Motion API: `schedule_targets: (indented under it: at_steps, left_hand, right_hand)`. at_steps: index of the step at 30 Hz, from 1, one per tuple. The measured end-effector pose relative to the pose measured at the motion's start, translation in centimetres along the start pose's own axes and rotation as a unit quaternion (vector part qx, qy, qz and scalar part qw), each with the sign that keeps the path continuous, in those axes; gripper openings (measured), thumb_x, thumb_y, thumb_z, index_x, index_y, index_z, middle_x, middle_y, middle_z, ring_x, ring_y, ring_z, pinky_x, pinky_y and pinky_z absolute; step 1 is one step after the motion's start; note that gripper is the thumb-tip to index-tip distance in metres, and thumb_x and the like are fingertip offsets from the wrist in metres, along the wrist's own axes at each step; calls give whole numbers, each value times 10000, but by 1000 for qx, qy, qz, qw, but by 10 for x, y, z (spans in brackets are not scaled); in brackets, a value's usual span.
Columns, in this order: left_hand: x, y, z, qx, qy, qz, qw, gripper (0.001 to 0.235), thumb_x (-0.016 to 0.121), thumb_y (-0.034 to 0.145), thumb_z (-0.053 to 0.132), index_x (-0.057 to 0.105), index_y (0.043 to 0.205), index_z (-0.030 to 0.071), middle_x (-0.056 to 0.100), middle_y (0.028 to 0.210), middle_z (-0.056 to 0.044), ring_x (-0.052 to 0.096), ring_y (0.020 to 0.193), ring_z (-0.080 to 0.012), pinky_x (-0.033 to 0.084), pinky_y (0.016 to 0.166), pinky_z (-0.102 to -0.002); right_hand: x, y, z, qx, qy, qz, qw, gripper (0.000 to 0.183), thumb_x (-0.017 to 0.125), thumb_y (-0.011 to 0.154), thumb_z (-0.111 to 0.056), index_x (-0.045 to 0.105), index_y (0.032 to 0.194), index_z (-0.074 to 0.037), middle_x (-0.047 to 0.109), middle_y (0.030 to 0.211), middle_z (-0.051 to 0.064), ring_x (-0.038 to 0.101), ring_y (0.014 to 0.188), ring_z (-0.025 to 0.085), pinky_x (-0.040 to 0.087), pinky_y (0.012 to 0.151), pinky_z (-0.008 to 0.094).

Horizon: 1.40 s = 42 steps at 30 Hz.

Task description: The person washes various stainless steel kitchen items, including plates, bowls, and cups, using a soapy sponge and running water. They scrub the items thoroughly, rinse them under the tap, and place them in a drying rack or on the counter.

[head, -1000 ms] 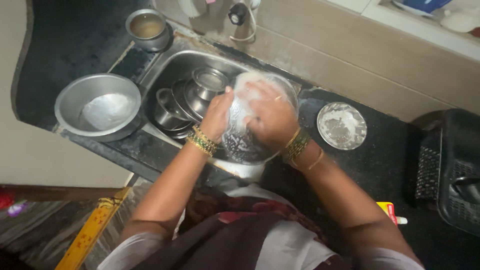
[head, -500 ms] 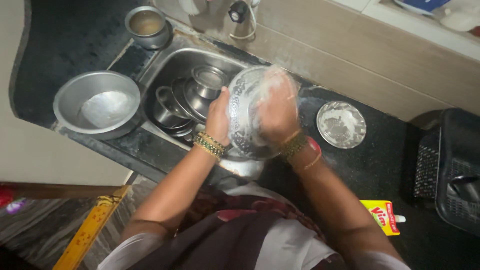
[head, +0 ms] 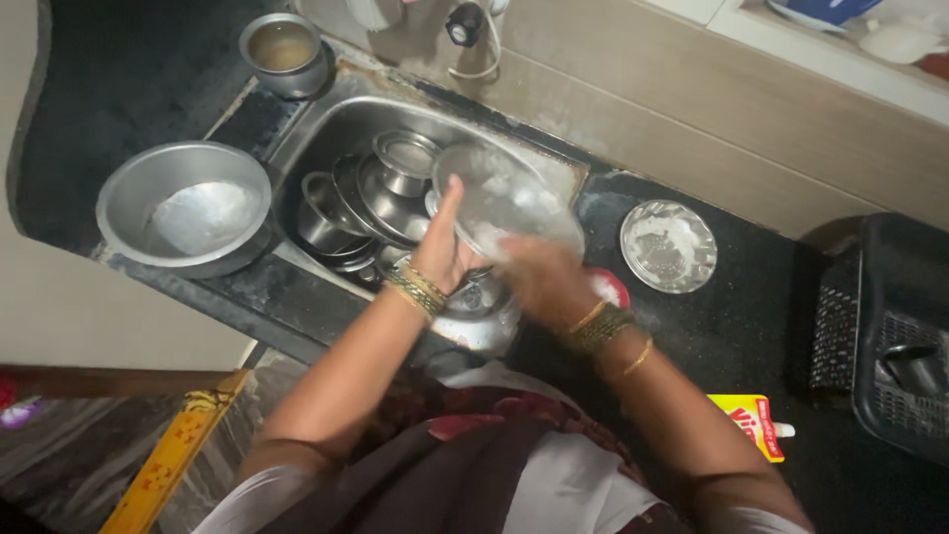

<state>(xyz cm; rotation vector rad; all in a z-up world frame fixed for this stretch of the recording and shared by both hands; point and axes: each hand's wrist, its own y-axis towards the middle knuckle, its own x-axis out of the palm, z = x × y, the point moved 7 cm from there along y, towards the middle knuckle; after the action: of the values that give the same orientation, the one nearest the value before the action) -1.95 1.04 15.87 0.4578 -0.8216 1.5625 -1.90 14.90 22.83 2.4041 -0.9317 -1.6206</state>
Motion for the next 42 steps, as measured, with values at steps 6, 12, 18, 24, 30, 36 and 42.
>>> schedule_targets:
  at_steps: [6, 12, 18, 24, 30, 36, 42]
  left_hand:
    - [-23, 11, -33, 132, 242, -25, 961, 599, 355, 1163, 475, 581, 1310, -60, 591, 1155, -81, 527, 1051, -155, 485, 943, -313]
    - [-40, 5, -12, 194, 202, 15, 960, 462, 372, 1091, 417, 538, 1292, 36, 590, 1169, -42, 535, 1084, -135, 452, 994, -324]
    - [-49, 25, -36, 292, 559, -7, 776, 492, 272, 1176, 403, 573, 1210, 15, 589, 1131, -128, 534, 1070, -224, 457, 1024, -363]
    - [-49, 0, 8, 276, 303, 89, 908, 520, 379, 1103, 412, 480, 1368, -24, 590, 1275, -199, 544, 1129, -251, 444, 1010, -387]
    - [-34, 7, 13, 223, 206, 166, 938, 622, 385, 1097, 464, 510, 1423, -51, 596, 1372, -190, 551, 1218, -245, 441, 1068, -377]
    - [-37, -2, 39, 55, 29, 115, 991, 630, 356, 1019, 498, 499, 1384, 5, 649, 1273, -189, 654, 1145, -298, 547, 984, -436]
    - [-25, 11, -4, 209, 120, 118, 963, 577, 400, 1108, 434, 426, 1481, -5, 606, 1368, -188, 629, 1201, -277, 528, 1018, -405]
  right_hand:
    - [-6, 24, 6, 30, -194, 4, 981, 492, 608, 910, -277, 603, 1260, 68, 484, 1398, 354, 379, 1383, 530, 253, 1139, 640]
    - [27, -4, 9, 43, -35, -53, 997, 578, 577, 992, -313, 499, 1333, 147, 353, 1483, 457, 207, 1483, 591, 194, 1200, 612]
    - [16, 19, 40, 71, -115, 0, 991, 676, 542, 957, -323, 459, 1419, 163, 314, 1565, 447, 232, 1508, 572, 203, 1235, 604]
    - [-7, 9, 20, 207, -185, -58, 959, 622, 639, 890, -397, 560, 1297, 66, 352, 1501, 392, 342, 1371, 528, 268, 1144, 581]
    - [8, 3, -41, -16, -122, -1, 992, 470, 654, 893, -249, 625, 1250, 55, 627, 1267, 262, 577, 1199, 417, 470, 1015, 503]
    - [-47, -17, 15, 27, -180, 99, 978, 250, 620, 861, -81, 719, 1091, -81, 687, 1162, 175, 654, 1093, 375, 539, 932, 442]
    - [31, -10, -12, 22, -156, 70, 985, 348, 603, 807, -91, 678, 1141, -31, 669, 1055, 200, 646, 910, 385, 539, 808, 480]
